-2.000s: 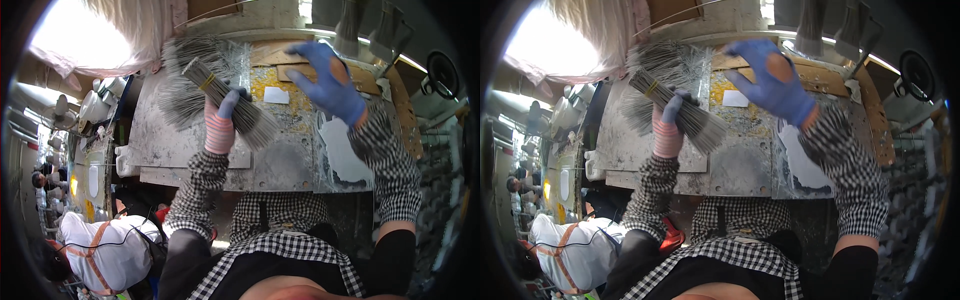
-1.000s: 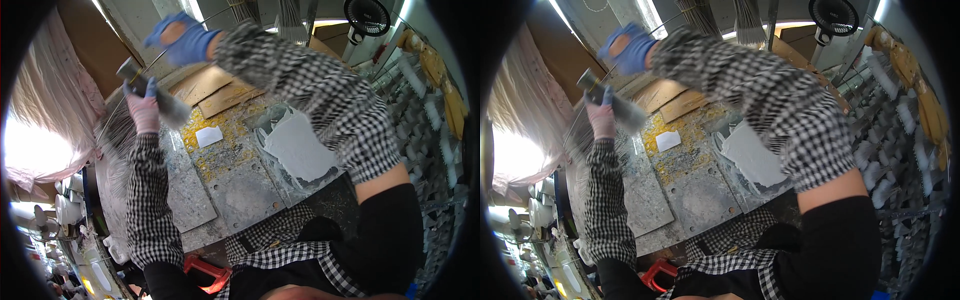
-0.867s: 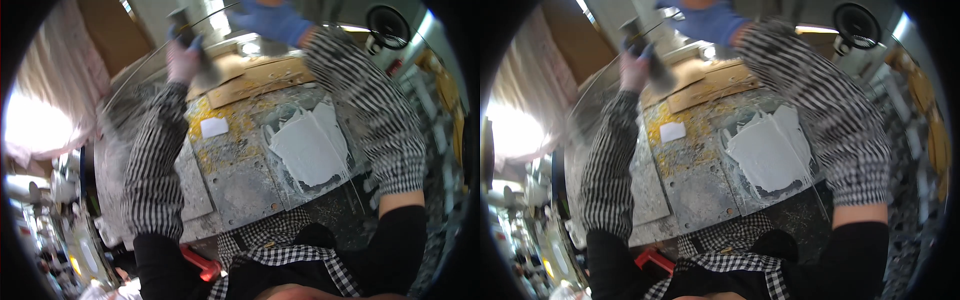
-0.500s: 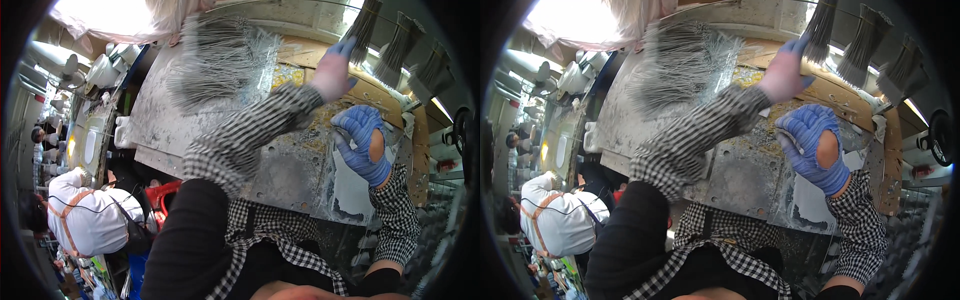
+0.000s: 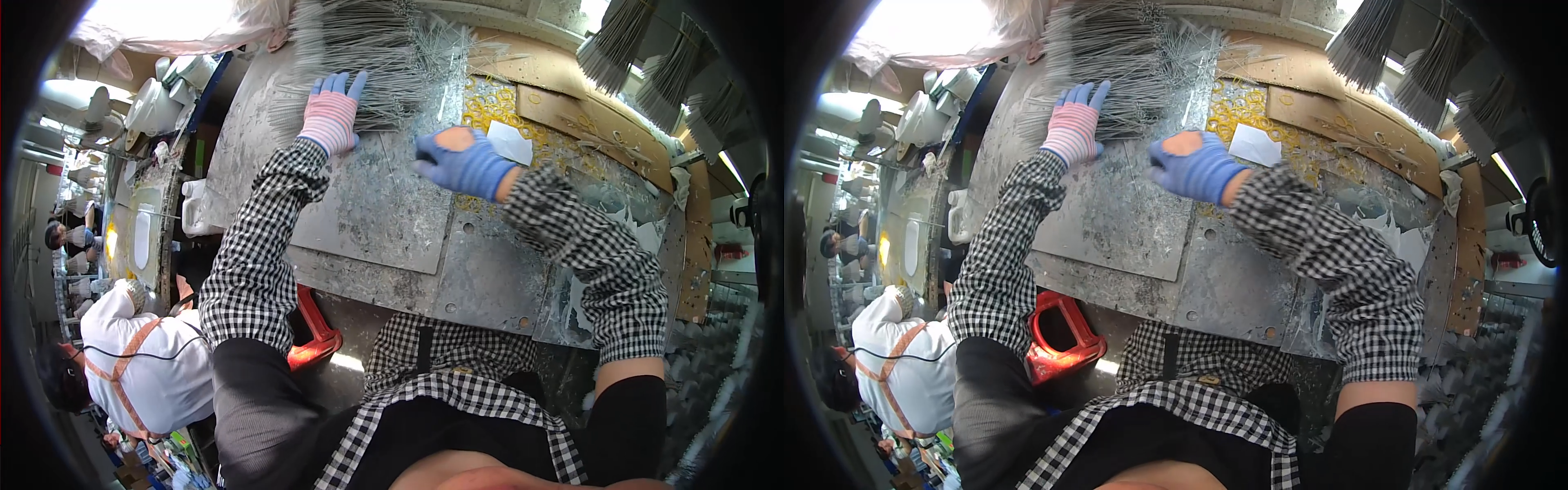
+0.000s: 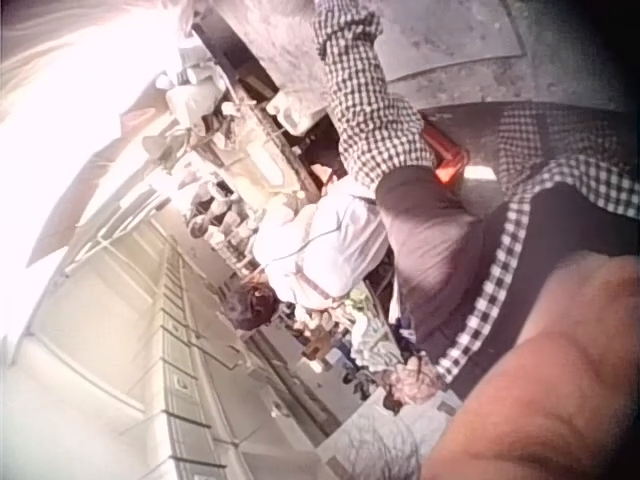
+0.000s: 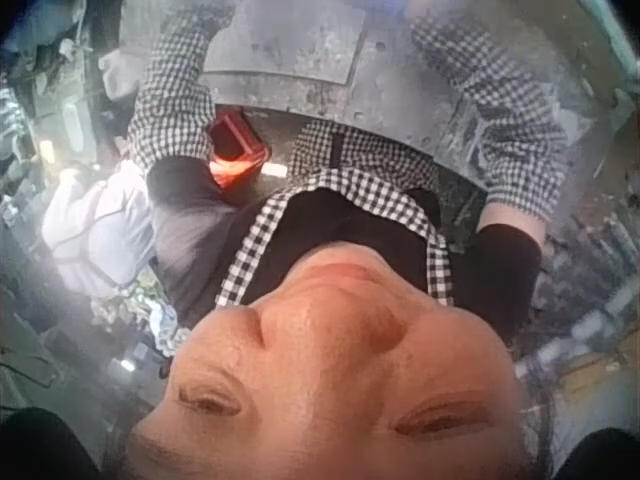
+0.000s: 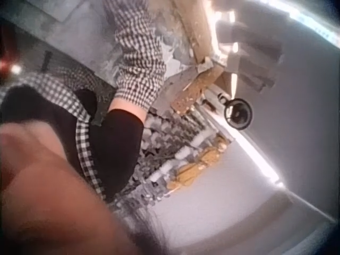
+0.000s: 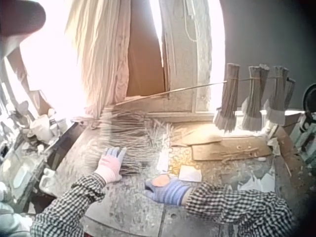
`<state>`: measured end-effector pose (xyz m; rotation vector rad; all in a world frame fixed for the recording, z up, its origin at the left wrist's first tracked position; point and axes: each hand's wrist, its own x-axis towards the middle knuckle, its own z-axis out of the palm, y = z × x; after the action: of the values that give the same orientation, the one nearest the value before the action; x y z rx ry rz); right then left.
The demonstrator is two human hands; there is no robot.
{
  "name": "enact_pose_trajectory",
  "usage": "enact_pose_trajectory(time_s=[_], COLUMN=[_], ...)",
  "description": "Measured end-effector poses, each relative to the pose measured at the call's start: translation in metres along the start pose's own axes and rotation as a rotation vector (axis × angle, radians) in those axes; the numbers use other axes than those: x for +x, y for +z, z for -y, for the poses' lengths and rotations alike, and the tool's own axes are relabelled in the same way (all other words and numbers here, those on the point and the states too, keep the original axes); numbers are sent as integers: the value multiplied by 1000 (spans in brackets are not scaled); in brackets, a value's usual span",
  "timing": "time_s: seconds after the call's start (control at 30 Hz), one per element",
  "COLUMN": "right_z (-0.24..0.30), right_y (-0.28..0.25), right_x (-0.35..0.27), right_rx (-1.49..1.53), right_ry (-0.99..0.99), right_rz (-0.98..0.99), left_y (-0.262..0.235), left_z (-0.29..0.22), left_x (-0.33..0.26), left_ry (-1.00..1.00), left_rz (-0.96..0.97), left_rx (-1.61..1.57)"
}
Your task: The person is bundling and dipping brush bristles into a white coating substance.
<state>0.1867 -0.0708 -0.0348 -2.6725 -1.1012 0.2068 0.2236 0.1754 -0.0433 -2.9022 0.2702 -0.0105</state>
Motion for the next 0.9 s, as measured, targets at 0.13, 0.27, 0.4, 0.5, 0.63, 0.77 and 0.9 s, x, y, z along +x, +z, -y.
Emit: enact_pose_trajectory(time_s=[0.13, 0.27, 0.4, 0.5, 0.63, 0.77, 0.9], right_z=[45, 28, 21, 21, 12, 13, 18], right_y=[25, 47, 32, -13, -70, -81, -28], right_x=[44, 58, 29, -20, -42, 2, 100], right_rx=[-131, -86, -183, -208, 37, -123, -178], right_ry=[160, 245, 157, 53, -96, -226, -225], right_rz=[150, 141, 231, 467, 305, -130, -107], left_y=[26, 39, 54, 51, 47, 18, 42], left_z=[9, -10, 2, 14, 17, 1, -1], left_x=[6, 2, -10, -17, -15, -29, -46], left_ry=[-107, -118, -30, 8, 13, 68, 60], left_rz=[-9, -98, -214, -193, -90, 11, -69], left_rx=[23, 11, -67, -77, -83, -27, -43])
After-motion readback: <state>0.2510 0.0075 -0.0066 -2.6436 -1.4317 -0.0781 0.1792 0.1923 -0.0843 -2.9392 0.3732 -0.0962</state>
